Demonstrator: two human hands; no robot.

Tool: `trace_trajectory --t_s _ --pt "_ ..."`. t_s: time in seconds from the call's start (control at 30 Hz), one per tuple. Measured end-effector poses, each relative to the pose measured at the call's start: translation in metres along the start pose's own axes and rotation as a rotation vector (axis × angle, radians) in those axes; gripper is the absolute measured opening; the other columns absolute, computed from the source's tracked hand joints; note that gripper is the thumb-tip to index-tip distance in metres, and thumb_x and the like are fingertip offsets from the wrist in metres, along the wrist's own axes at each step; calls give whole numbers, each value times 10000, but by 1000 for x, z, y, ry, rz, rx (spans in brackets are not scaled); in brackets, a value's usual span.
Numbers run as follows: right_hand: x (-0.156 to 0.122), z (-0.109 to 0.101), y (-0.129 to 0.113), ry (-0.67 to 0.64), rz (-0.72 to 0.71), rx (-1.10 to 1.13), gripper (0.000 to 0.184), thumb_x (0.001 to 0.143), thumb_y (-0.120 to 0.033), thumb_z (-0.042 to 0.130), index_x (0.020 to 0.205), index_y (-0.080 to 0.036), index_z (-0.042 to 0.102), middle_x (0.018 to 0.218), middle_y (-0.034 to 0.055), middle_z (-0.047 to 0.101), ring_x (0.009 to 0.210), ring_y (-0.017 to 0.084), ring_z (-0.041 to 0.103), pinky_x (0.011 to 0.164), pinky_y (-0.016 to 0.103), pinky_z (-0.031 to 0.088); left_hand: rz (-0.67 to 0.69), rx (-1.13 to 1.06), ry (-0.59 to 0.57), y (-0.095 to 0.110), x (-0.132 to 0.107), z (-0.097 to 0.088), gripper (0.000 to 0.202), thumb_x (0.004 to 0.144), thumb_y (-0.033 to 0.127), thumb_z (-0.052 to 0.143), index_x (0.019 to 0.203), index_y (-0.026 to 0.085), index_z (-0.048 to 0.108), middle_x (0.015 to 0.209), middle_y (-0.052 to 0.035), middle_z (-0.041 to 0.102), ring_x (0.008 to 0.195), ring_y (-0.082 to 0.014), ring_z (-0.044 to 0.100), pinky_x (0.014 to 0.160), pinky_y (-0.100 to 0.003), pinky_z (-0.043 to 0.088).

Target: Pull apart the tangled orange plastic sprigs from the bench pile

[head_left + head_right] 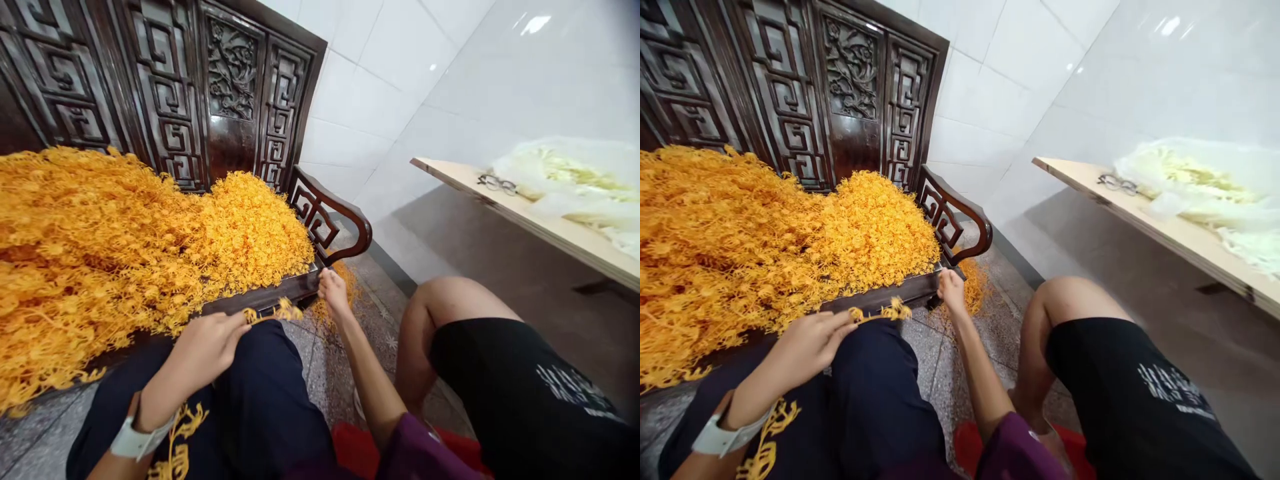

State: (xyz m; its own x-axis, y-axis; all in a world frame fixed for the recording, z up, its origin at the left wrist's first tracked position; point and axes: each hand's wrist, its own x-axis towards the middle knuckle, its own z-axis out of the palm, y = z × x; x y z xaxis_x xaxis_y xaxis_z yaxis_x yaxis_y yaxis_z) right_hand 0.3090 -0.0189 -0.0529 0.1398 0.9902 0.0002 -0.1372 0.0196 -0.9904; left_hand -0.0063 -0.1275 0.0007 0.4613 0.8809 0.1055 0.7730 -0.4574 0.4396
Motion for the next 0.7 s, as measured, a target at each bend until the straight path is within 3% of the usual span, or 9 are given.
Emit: trace_trajectory --t_s 0.1,0.17,0.33,0.37,0.4,0.43,0.53,0.63,0.7 --pt "-28 1 -19 -188 108 -65 481 777 -597 846 880 -175 638 569 -102 376 451 37 235 417 175 202 -121 -105 92 -5 4 -3 324 1095 402 425 939 224 647 828 -40 696 777 -218 666 682 -318 334" --pt "-48 12 -42 -457 154 -123 372 803 -439 879 993 -167 710 701 -31 572 532 58 427 478 180 330 -204 -128 148 -4 8 -3 300 1087 410 449 954 230 648 863 -34 723 788 -221 676 679 -316 329" --pt "-55 52 -103 -1876 -147 -80 222 839 -233 870 1028 -164 778 991 119 765 867 148 699 799 241 551 -255 -154 144 1 14 1 293 1093 387 437 974 223 648 858 -37 730 817 -237 700 683 -314 330" --pt "-46 61 -108 -2058 -209 1 241 813 -248 893 1014 -166 789 981 125 776 881 158 721 820 241 561 -255 -155 140 1 15 2 293 1094 386 435 976 222 647 855 -37 728 820 -241 703 682 -316 327" --pt "-34 71 -112 -2068 -253 99 251 780 -292 920 963 -175 794 925 113 778 856 161 733 807 239 571 -258 -153 138 0 16 3 287 1094 383 436 979 222 643 853 -37 727 821 -244 705 680 -317 322" --pt "-18 82 -113 -1920 -284 190 266 758 -359 932 898 -187 785 866 93 767 828 160 732 788 243 577 -261 -148 137 -1 17 3 279 1094 379 437 979 222 638 846 -37 724 819 -247 706 678 -319 316" --pt "43 122 -111 -1013 -283 351 352 881 -556 762 827 -218 680 885 61 707 891 161 688 826 308 589 -272 -124 123 -3 19 5 267 1094 371 432 956 225 608 794 -33 694 782 -251 687 665 -321 287" --pt "97 162 -104 -449 -70 454 137 972 -329 620 900 -214 596 1029 78 669 1026 165 665 961 337 575 -280 -103 105 -4 21 7 273 1093 365 426 915 227 580 743 -25 659 748 -249 658 656 -323 264" --pt "111 178 -98 -300 -8 488 75 921 -209 642 986 -204 605 1095 75 662 1038 154 662 981 319 563 -283 -97 104 -5 21 8 270 1089 352 431 897 223 570 741 -26 656 742 -247 650 658 -323 263"
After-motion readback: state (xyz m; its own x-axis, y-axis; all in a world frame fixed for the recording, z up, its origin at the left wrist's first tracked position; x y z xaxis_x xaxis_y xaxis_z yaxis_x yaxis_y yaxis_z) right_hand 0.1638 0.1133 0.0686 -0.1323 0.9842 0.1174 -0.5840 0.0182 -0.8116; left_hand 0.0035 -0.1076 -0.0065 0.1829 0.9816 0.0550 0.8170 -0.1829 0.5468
